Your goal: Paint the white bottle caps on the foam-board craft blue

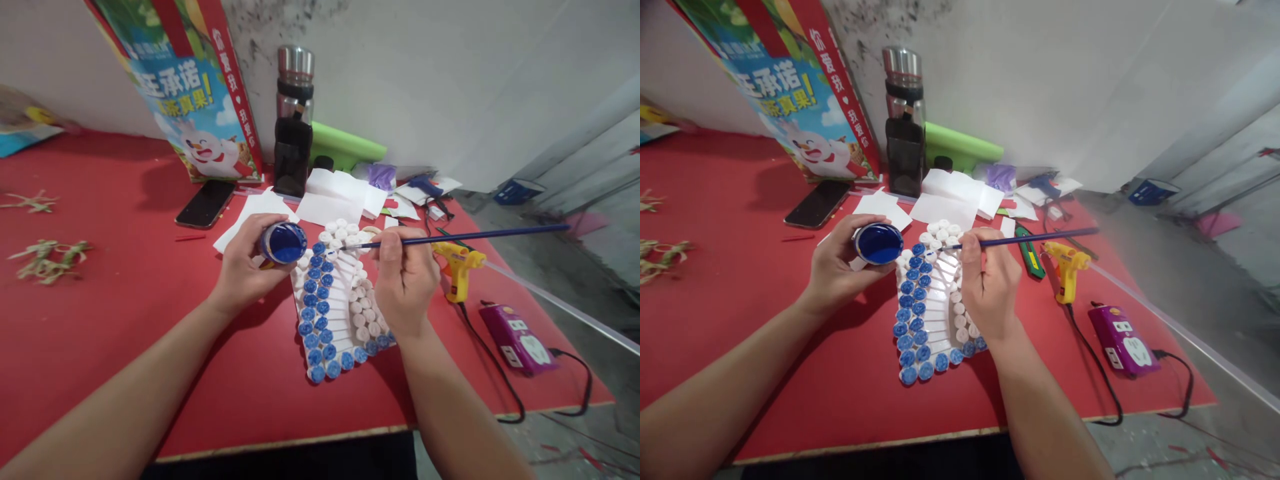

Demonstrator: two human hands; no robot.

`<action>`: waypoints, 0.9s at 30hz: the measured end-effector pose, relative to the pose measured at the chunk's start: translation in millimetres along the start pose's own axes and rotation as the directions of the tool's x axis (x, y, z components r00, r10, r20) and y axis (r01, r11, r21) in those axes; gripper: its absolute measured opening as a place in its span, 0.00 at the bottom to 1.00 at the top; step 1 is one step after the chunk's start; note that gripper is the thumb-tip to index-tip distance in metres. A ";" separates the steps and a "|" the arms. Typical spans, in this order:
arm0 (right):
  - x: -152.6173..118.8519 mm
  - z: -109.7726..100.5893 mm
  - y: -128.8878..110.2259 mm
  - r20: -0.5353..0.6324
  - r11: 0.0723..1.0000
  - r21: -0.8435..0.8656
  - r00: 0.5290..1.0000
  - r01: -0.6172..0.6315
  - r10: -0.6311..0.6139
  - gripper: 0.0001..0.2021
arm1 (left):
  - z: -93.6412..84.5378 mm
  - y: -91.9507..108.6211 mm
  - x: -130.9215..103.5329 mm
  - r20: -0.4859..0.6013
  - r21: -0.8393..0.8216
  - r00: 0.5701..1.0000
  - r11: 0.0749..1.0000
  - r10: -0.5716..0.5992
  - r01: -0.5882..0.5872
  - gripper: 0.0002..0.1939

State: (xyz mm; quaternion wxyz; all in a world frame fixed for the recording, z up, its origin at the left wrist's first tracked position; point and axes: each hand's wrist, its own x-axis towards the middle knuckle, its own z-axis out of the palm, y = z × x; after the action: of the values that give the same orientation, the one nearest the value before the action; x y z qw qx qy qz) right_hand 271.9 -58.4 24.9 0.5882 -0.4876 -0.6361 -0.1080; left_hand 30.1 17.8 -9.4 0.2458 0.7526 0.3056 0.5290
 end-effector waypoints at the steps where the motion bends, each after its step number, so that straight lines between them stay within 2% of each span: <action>1: -0.2 0.4 -1.5 0.011 1.000 0.012 1.000 0.002 -0.002 0.09 | -0.2 0.1 0.1 0.003 -0.003 1.000 1.000 -0.004 0.004 0.30; 6: 0.3 2.0 -5.5 0.098 0.998 0.046 0.995 0.031 -0.035 0.09 | 0.0 0.6 0.0 0.004 -0.004 1.000 1.000 -0.009 0.009 0.30; 12: 1.4 -0.9 -2.7 0.026 0.999 0.003 0.999 -0.048 0.048 0.09 | 0.0 0.9 0.3 -0.005 -0.006 1.000 1.000 0.018 -0.018 0.30; 18: 0.5 1.5 -6.1 0.095 0.999 0.040 0.995 -0.011 0.007 0.10 | -0.4 2.6 1.1 -0.002 0.009 1.000 1.000 0.007 -0.007 0.29; 24: 1.6 -3.0 -4.4 0.025 0.999 -0.019 0.999 -0.039 0.040 0.09 | -0.5 2.5 1.2 0.005 0.016 0.999 0.999 -0.037 0.036 0.31; 27: 1.4 -2.1 -8.0 0.057 1.000 0.008 0.998 -0.024 0.023 0.09 | -0.6 2.2 1.5 0.007 0.021 1.000 0.999 -0.029 0.029 0.30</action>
State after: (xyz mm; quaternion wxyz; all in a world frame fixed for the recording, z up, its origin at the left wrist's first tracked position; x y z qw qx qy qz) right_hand 267.5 -63.2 30.2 0.5733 -0.4952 -0.6473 -0.0842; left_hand 30.4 17.4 -6.8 0.2468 0.7525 0.3211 0.5193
